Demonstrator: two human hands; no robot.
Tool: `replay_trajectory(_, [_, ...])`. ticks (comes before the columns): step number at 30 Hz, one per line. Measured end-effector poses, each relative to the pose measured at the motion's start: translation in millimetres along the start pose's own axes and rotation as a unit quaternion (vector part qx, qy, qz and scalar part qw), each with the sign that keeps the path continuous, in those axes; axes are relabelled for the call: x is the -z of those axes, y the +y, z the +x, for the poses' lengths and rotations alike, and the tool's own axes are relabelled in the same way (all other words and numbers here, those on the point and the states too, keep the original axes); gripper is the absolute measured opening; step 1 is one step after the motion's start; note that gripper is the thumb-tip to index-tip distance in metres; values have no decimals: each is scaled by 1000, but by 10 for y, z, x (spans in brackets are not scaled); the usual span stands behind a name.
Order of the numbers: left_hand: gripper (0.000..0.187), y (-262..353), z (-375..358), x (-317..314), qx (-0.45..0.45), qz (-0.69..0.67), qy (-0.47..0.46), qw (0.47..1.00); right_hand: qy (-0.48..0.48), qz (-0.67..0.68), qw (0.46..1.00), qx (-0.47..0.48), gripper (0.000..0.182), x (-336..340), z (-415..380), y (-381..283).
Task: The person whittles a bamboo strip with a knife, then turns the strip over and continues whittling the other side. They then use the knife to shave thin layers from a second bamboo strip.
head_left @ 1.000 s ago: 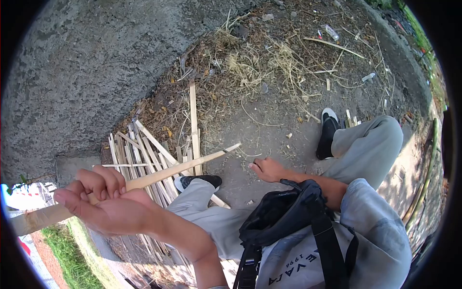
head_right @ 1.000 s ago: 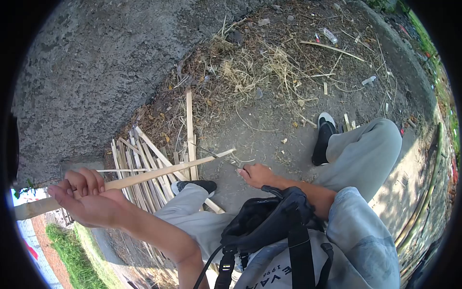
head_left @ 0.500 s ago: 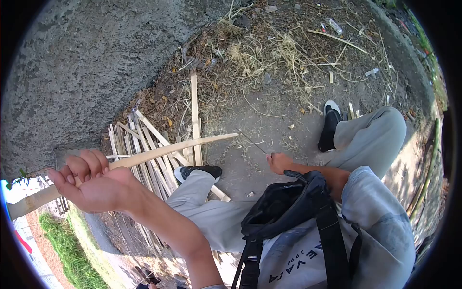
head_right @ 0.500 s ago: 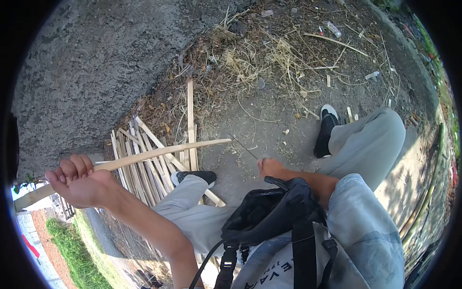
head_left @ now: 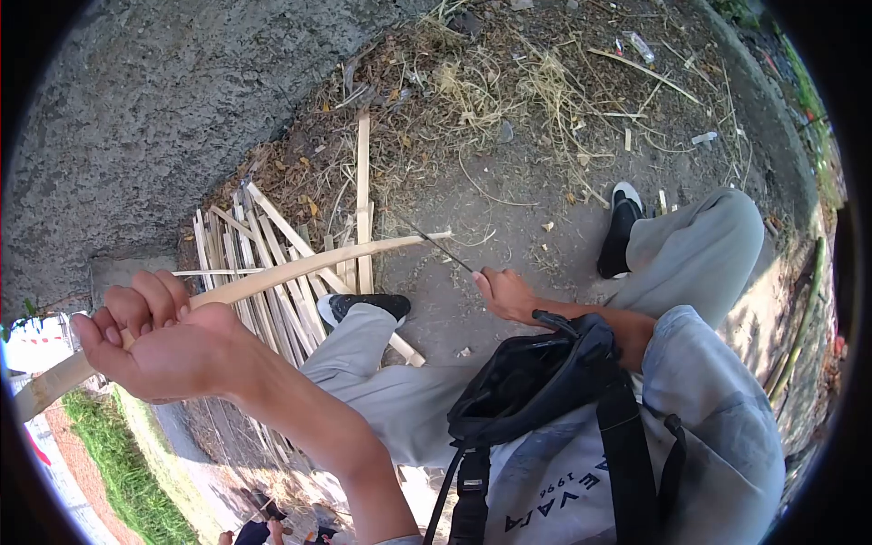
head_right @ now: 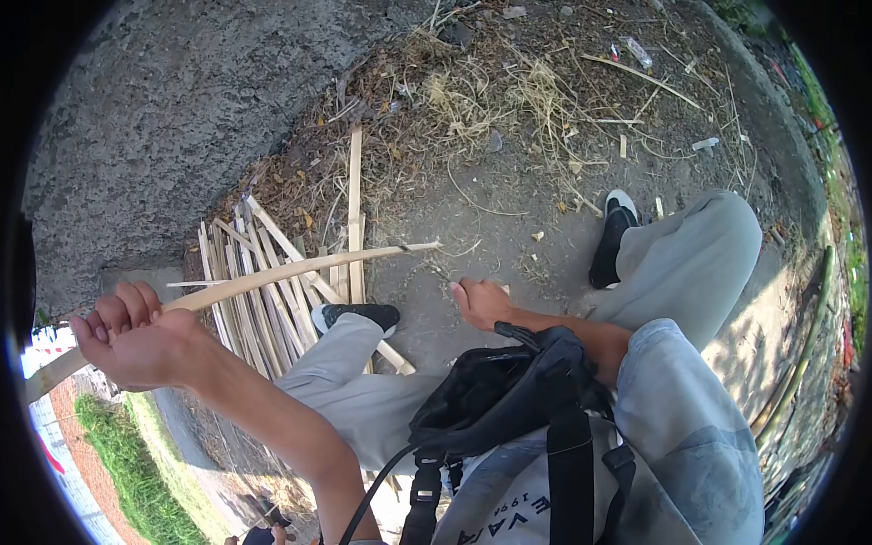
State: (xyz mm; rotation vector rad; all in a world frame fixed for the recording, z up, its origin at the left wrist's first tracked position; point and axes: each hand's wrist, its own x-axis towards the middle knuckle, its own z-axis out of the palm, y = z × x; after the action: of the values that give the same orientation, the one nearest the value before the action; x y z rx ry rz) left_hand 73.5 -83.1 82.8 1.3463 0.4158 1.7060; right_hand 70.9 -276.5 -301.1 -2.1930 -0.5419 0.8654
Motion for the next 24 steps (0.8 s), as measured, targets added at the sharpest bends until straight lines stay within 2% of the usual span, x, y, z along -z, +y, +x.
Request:
replay_trajectory(1, [43, 7, 8, 12, -3, -2, -7, 1000, 0, 14, 1000, 7, 49, 14, -35, -69])
replay_trajectory(4, [41, 30, -1, 60, 7, -14, 13, 1000, -38, -71, 993, -81, 49, -84, 29, 381])
replay_trajectory(7, [43, 27, 6, 24, 0, -2, 38, 999, 0, -36, 999, -34, 49, -50, 84, 188])
replay_trajectory(10, [43, 15, 25, 93, 2, -12, -9, 1000, 8, 20, 999, 32, 50, 88, -68, -187])
replay_trajectory(13, [44, 53, -49, 112, 15, -16, 10, 1000, -28, -68, 997, -26, 48, -200, 34, 317])
replay_trajectory(14, [45, 59, -44, 83, 20, -32, 14, 999, -17, -64, 998, -18, 48, -178, 81, 379])
replay_trajectory(17, [45, 48, -19, 40, 9, -14, 43, 999, 25, -43, 999, 9, 47, -82, 138, 348])
replay_trajectory(19, [45, 33, 2, 82, 8, -9, 27, 1000, 57, -12, 998, 30, 48, -9, -6, -84])
replay_trajectory(22, [45, 17, -1, 125, 5, -5, 6, 1000, 36, 45, 996, 64, 50, 16, -94, -234])
replay_trajectory(24, [43, 45, 11, 132, 5, -15, 9, 1000, -4, -9, 1000, -28, 49, -327, 59, 412])
